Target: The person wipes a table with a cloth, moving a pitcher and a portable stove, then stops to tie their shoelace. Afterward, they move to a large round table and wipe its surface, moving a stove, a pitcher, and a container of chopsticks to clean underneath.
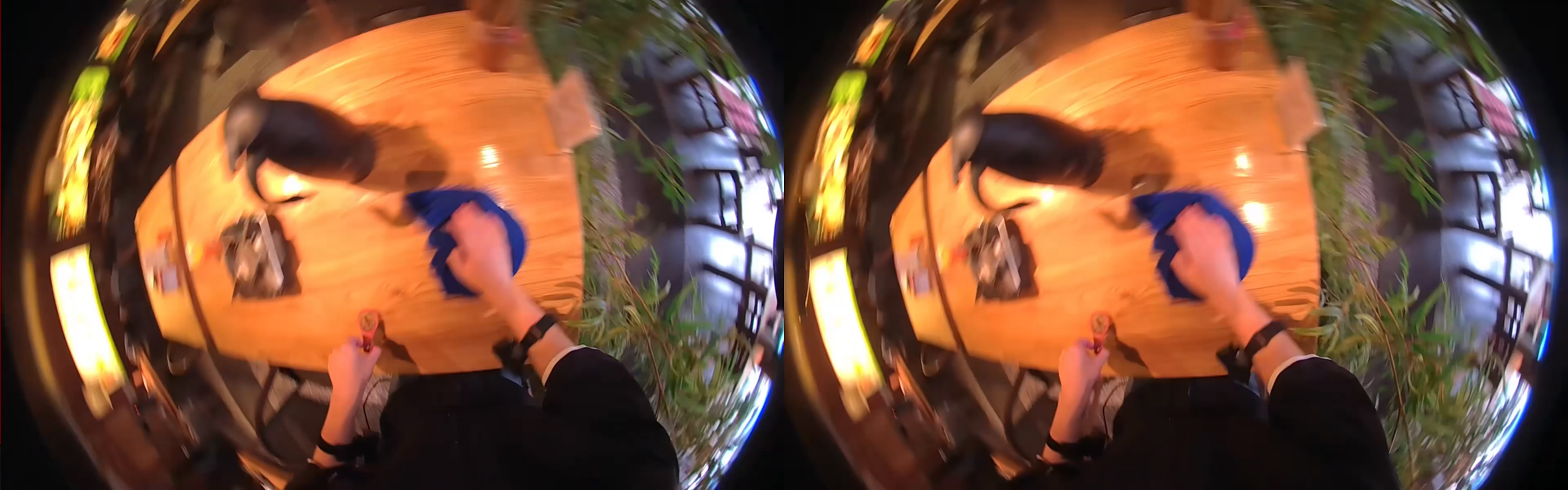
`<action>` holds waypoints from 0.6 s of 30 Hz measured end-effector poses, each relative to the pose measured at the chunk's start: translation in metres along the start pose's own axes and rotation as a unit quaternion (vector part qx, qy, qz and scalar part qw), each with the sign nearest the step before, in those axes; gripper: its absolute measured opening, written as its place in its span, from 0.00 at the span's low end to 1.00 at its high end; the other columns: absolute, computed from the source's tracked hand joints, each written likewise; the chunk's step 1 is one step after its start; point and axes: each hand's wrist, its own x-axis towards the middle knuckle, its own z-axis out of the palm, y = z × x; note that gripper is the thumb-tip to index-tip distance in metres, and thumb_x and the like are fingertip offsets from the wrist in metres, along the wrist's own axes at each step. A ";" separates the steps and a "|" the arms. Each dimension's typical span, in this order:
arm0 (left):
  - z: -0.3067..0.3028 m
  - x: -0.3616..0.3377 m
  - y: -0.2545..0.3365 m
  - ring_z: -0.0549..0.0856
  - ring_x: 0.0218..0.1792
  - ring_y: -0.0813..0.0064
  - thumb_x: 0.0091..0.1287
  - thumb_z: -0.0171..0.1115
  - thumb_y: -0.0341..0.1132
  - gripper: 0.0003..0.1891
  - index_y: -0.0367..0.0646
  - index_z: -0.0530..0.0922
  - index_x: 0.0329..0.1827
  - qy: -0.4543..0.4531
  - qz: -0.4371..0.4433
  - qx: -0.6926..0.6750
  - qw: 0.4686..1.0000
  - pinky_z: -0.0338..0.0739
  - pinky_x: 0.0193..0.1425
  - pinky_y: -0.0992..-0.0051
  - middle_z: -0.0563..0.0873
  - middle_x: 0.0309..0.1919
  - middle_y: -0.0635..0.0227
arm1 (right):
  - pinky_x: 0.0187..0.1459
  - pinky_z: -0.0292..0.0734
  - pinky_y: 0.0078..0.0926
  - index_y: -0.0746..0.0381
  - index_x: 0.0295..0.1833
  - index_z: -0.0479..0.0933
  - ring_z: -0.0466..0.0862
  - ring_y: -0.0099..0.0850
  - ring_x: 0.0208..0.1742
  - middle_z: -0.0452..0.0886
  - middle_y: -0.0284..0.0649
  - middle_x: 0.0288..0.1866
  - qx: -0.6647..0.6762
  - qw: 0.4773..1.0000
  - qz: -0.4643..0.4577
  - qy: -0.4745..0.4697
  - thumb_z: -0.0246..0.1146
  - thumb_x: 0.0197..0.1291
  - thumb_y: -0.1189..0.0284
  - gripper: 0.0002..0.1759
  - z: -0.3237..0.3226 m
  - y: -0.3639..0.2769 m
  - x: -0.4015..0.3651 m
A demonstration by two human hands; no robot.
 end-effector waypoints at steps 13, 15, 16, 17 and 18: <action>0.063 0.058 0.005 0.85 0.30 0.56 0.67 0.64 0.43 0.14 0.39 0.82 0.37 0.066 0.108 -0.322 0.938 0.77 0.34 0.60 0.85 0.27 0.55 | 0.69 0.64 0.43 0.62 0.56 0.79 0.72 0.38 0.72 0.76 0.43 0.68 0.006 0.969 -0.122 -0.215 0.62 0.48 0.75 0.24 -0.036 -0.031 -0.138; 0.055 0.080 0.025 0.84 0.26 0.61 0.69 0.64 0.45 0.15 0.39 0.81 0.37 0.119 0.162 -0.345 0.917 0.75 0.31 0.64 0.84 0.24 0.58 | 0.67 0.65 0.45 0.62 0.55 0.79 0.73 0.43 0.70 0.77 0.46 0.67 -0.041 0.974 -0.046 -0.217 0.62 0.45 0.76 0.26 -0.067 -0.015 -0.169; 0.050 0.087 0.032 0.83 0.25 0.62 0.69 0.63 0.45 0.15 0.39 0.81 0.37 0.154 0.185 -0.359 0.902 0.74 0.31 0.65 0.83 0.24 0.59 | 0.67 0.64 0.46 0.64 0.55 0.78 0.73 0.46 0.71 0.76 0.49 0.67 -0.066 0.984 -0.038 -0.164 0.60 0.46 0.77 0.25 -0.075 -0.002 -0.183; 0.043 0.090 0.038 0.83 0.25 0.62 0.69 0.63 0.45 0.15 0.39 0.81 0.37 0.156 0.183 -0.368 0.898 0.74 0.31 0.65 0.83 0.24 0.59 | 0.68 0.62 0.48 0.66 0.56 0.77 0.72 0.48 0.71 0.75 0.51 0.67 -0.107 0.988 -0.014 -0.112 0.58 0.49 0.77 0.25 -0.078 0.001 -0.189; 0.033 0.091 0.043 0.82 0.25 0.63 0.70 0.62 0.44 0.14 0.40 0.80 0.37 0.140 0.172 -0.391 0.893 0.74 0.31 0.66 0.82 0.23 0.59 | 0.69 0.61 0.49 0.66 0.57 0.76 0.71 0.48 0.71 0.75 0.51 0.68 -0.131 0.989 0.015 -0.073 0.57 0.50 0.77 0.25 -0.074 0.000 -0.190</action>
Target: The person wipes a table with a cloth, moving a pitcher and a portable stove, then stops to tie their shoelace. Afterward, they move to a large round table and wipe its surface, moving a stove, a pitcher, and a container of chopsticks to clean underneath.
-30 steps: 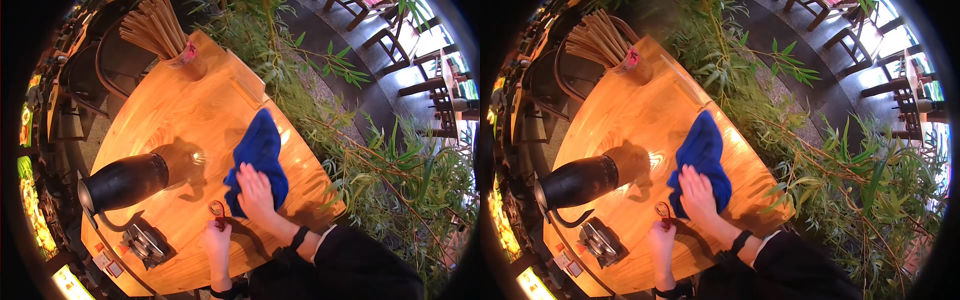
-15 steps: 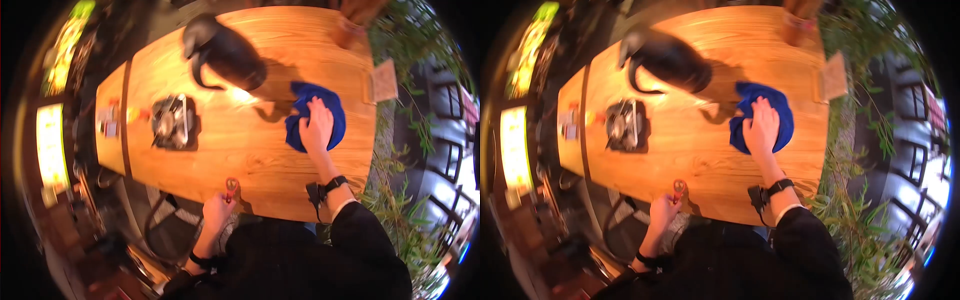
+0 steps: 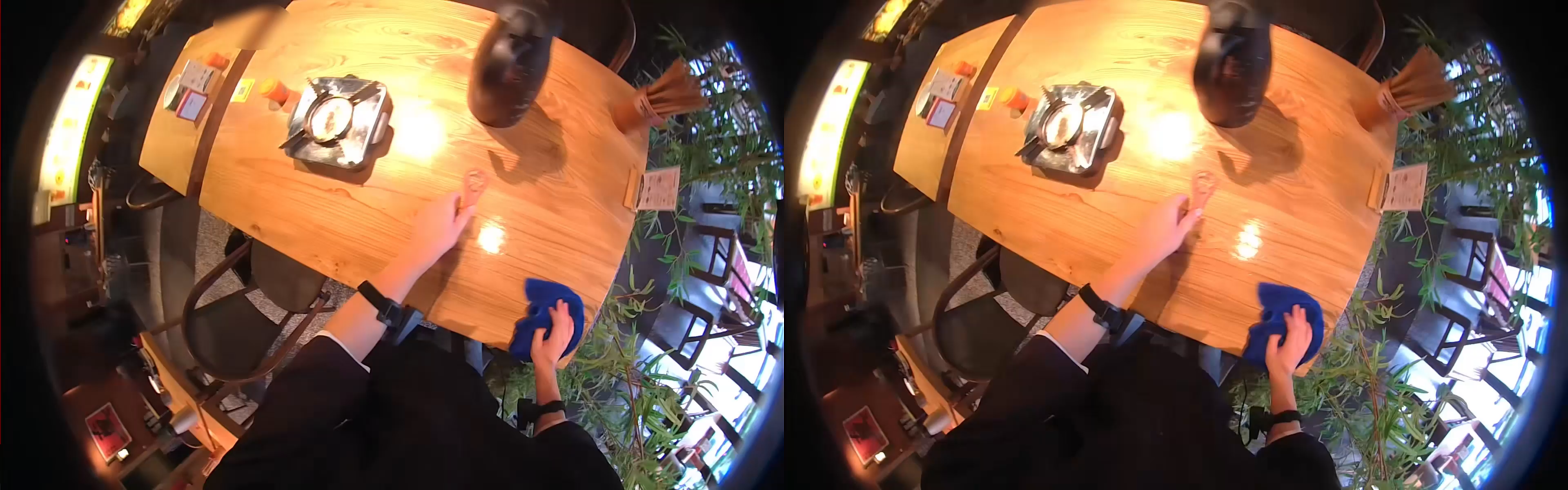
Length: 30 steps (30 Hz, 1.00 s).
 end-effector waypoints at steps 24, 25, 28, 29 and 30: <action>-0.234 -0.446 -0.290 0.87 0.32 0.65 0.66 0.63 0.37 0.12 0.36 0.83 0.42 0.068 -0.458 -0.094 0.882 0.79 0.39 0.67 0.87 0.28 0.56 | 0.65 0.65 0.43 0.71 0.68 0.65 0.72 0.47 0.66 0.72 0.54 0.66 0.012 0.946 -0.289 -0.146 0.60 0.52 0.71 0.35 0.212 -0.414 0.089; -0.230 -0.442 -0.288 0.87 0.32 0.65 0.66 0.63 0.37 0.12 0.36 0.83 0.42 0.076 -0.459 -0.089 0.881 0.79 0.39 0.67 0.87 0.28 0.56 | 0.67 0.65 0.42 0.69 0.68 0.67 0.71 0.46 0.68 0.72 0.52 0.67 0.063 0.897 -0.399 -0.179 0.63 0.50 0.71 0.36 0.206 -0.403 0.088; -0.226 -0.446 -0.261 0.85 0.30 0.71 0.67 0.63 0.38 0.12 0.36 0.83 0.43 0.066 -0.482 -0.153 0.860 0.78 0.38 0.70 0.86 0.27 0.60 | 0.69 0.64 0.42 0.65 0.66 0.70 0.71 0.46 0.69 0.74 0.49 0.66 0.159 0.829 -0.443 -0.303 0.67 0.46 0.74 0.37 0.184 -0.360 0.145; -0.231 -0.443 -0.242 0.85 0.30 0.73 0.68 0.62 0.38 0.12 0.36 0.83 0.43 0.067 -0.505 -0.147 0.848 0.78 0.37 0.71 0.86 0.27 0.61 | 0.68 0.65 0.43 0.65 0.66 0.70 0.72 0.47 0.68 0.75 0.50 0.64 0.178 0.836 -0.418 -0.309 0.67 0.46 0.76 0.37 0.176 -0.348 0.161; -0.236 -0.442 -0.232 0.84 0.30 0.74 0.68 0.62 0.38 0.13 0.35 0.83 0.43 0.067 -0.526 -0.144 0.836 0.78 0.37 0.72 0.86 0.26 0.61 | 0.68 0.65 0.45 0.67 0.66 0.70 0.74 0.48 0.67 0.77 0.53 0.62 0.127 0.892 -0.342 -0.267 0.68 0.46 0.76 0.36 0.176 -0.328 0.166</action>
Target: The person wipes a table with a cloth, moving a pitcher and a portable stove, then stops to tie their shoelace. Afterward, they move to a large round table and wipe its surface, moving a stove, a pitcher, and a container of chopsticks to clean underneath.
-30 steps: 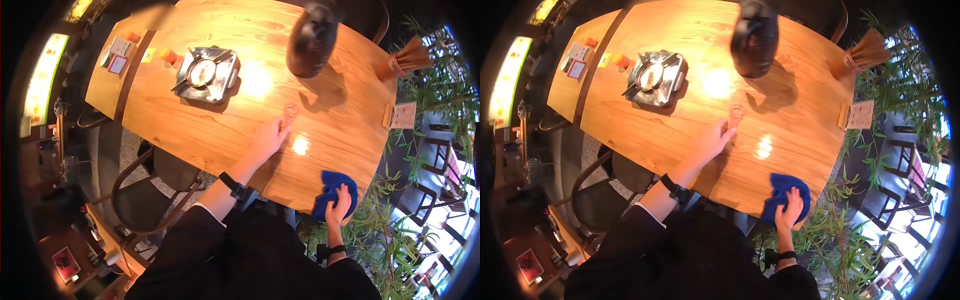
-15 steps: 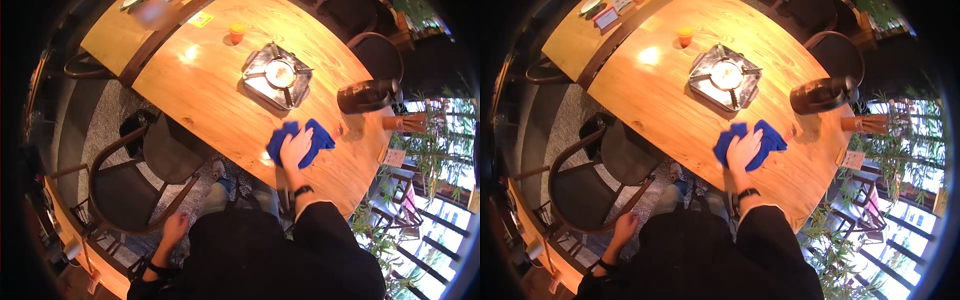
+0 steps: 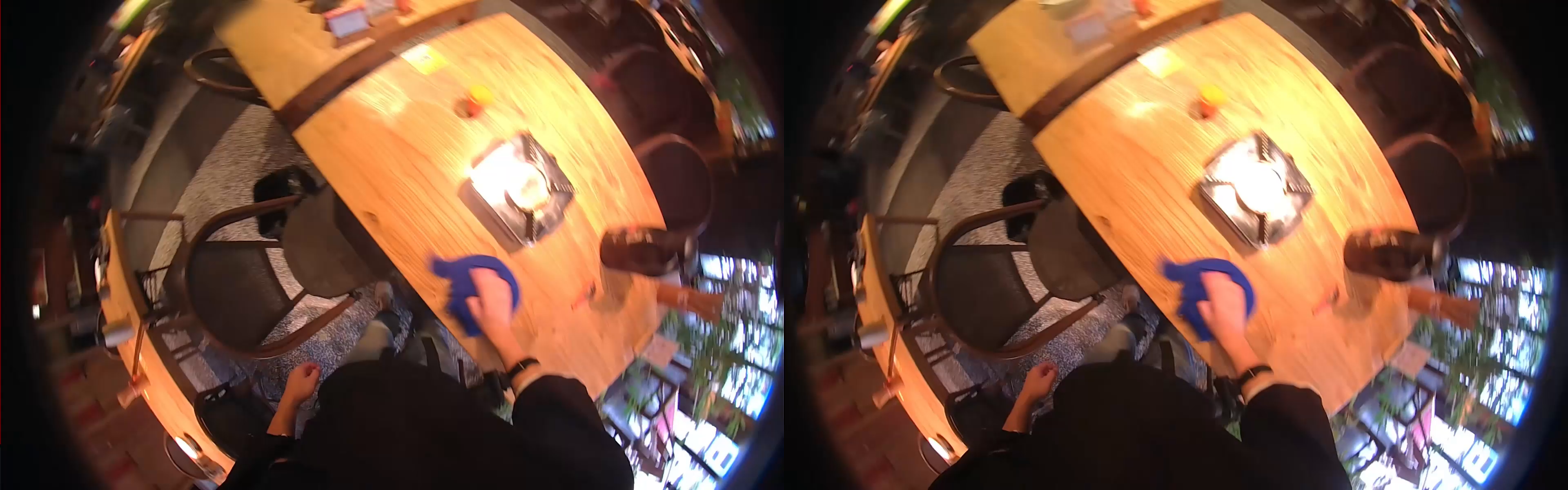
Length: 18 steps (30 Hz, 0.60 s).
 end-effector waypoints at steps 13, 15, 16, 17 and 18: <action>-0.016 -0.060 -0.135 0.81 0.27 0.76 0.70 0.59 0.44 0.16 0.39 0.84 0.40 0.118 -0.087 -0.226 0.963 0.76 0.33 0.71 0.82 0.24 0.66 | 0.63 0.68 0.39 0.67 0.59 0.75 0.78 0.46 0.60 0.81 0.50 0.55 0.073 0.988 -0.103 0.089 0.56 0.64 0.78 0.18 0.117 -0.098 0.103; -0.013 -0.058 -0.185 0.80 0.29 0.77 0.70 0.60 0.41 0.13 0.39 0.82 0.45 0.190 -0.054 -0.283 0.939 0.75 0.34 0.72 0.83 0.27 0.65 | 0.60 0.72 0.33 0.67 0.59 0.75 0.80 0.36 0.58 0.82 0.45 0.54 0.233 0.972 0.023 0.002 0.56 0.69 0.76 0.15 0.153 -0.125 0.126; -0.014 -0.068 -0.187 0.81 0.30 0.77 0.70 0.61 0.39 0.13 0.39 0.82 0.47 0.228 -0.051 -0.325 0.917 0.75 0.35 0.72 0.83 0.28 0.64 | 0.59 0.74 0.30 0.67 0.59 0.75 0.81 0.32 0.57 0.83 0.43 0.54 0.399 0.904 0.083 -0.131 0.56 0.70 0.75 0.15 0.150 -0.138 0.136; -0.016 -0.078 -0.197 0.81 0.30 0.77 0.70 0.61 0.39 0.13 0.39 0.82 0.47 0.235 -0.063 -0.350 0.904 0.75 0.35 0.72 0.83 0.28 0.64 | 0.58 0.75 0.28 0.66 0.60 0.75 0.81 0.27 0.56 0.83 0.40 0.54 0.537 0.790 0.151 -0.255 0.55 0.71 0.75 0.15 0.147 -0.168 0.148; -0.021 -0.088 -0.211 0.82 0.31 0.75 0.69 0.61 0.38 0.13 0.39 0.81 0.50 0.288 -0.050 -0.356 0.888 0.76 0.36 0.71 0.84 0.29 0.63 | 0.59 0.76 0.25 0.65 0.60 0.75 0.83 0.26 0.55 0.84 0.39 0.54 0.547 0.766 0.179 -0.286 0.55 0.72 0.75 0.14 0.144 -0.210 0.147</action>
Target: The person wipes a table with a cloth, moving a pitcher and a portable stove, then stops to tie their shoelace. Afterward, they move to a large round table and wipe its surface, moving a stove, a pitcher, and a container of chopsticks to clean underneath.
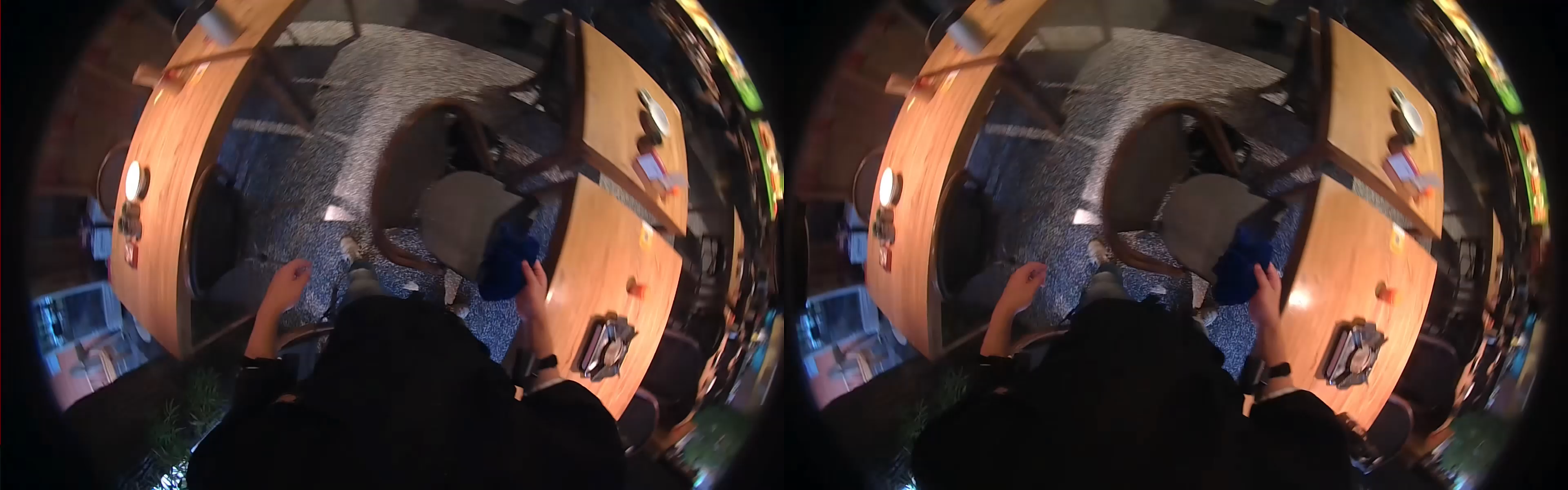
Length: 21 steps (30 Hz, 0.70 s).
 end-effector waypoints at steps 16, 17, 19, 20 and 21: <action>-0.128 -0.055 -0.080 0.83 0.32 0.75 0.66 0.59 0.26 0.13 0.34 0.79 0.53 0.188 -0.189 -0.173 0.948 0.79 0.39 0.73 0.84 0.35 0.63 | 0.48 0.83 0.35 0.64 0.49 0.78 0.86 0.33 0.44 0.85 0.41 0.45 -0.058 0.941 0.285 -0.171 0.59 0.71 0.70 0.09 0.478 0.084 0.165; -0.144 -0.047 -0.060 0.84 0.31 0.76 0.66 0.59 0.27 0.12 0.34 0.79 0.51 0.153 -0.211 -0.226 0.939 0.79 0.37 0.74 0.85 0.33 0.64 | 0.47 0.82 0.34 0.63 0.49 0.78 0.85 0.31 0.44 0.85 0.40 0.45 -0.049 0.953 0.253 -0.160 0.60 0.71 0.70 0.09 0.477 0.091 0.177; -0.159 -0.025 -0.091 0.85 0.31 0.73 0.62 0.64 0.32 0.15 0.38 0.80 0.51 0.077 -0.137 -0.037 0.987 0.81 0.40 0.72 0.86 0.28 0.64 | 0.49 0.80 0.31 0.63 0.51 0.78 0.84 0.30 0.46 0.85 0.38 0.45 -0.018 0.978 0.189 -0.087 0.60 0.70 0.71 0.09 0.470 0.101 0.191; -0.172 -0.004 -0.084 0.88 0.34 0.66 0.61 0.65 0.36 0.17 0.40 0.81 0.53 0.021 -0.178 0.039 0.983 0.82 0.44 0.68 0.87 0.32 0.59 | 0.50 0.79 0.29 0.63 0.51 0.79 0.84 0.29 0.47 0.85 0.37 0.46 -0.001 0.985 0.164 -0.059 0.59 0.70 0.72 0.09 0.466 0.097 0.194; -0.186 0.024 -0.075 0.89 0.40 0.57 0.61 0.65 0.38 0.19 0.41 0.81 0.54 -0.040 -0.194 0.067 0.978 0.82 0.48 0.64 0.88 0.36 0.55 | 0.50 0.79 0.28 0.62 0.51 0.79 0.84 0.28 0.46 0.85 0.36 0.46 0.005 0.990 0.133 -0.045 0.60 0.70 0.72 0.09 0.458 0.095 0.200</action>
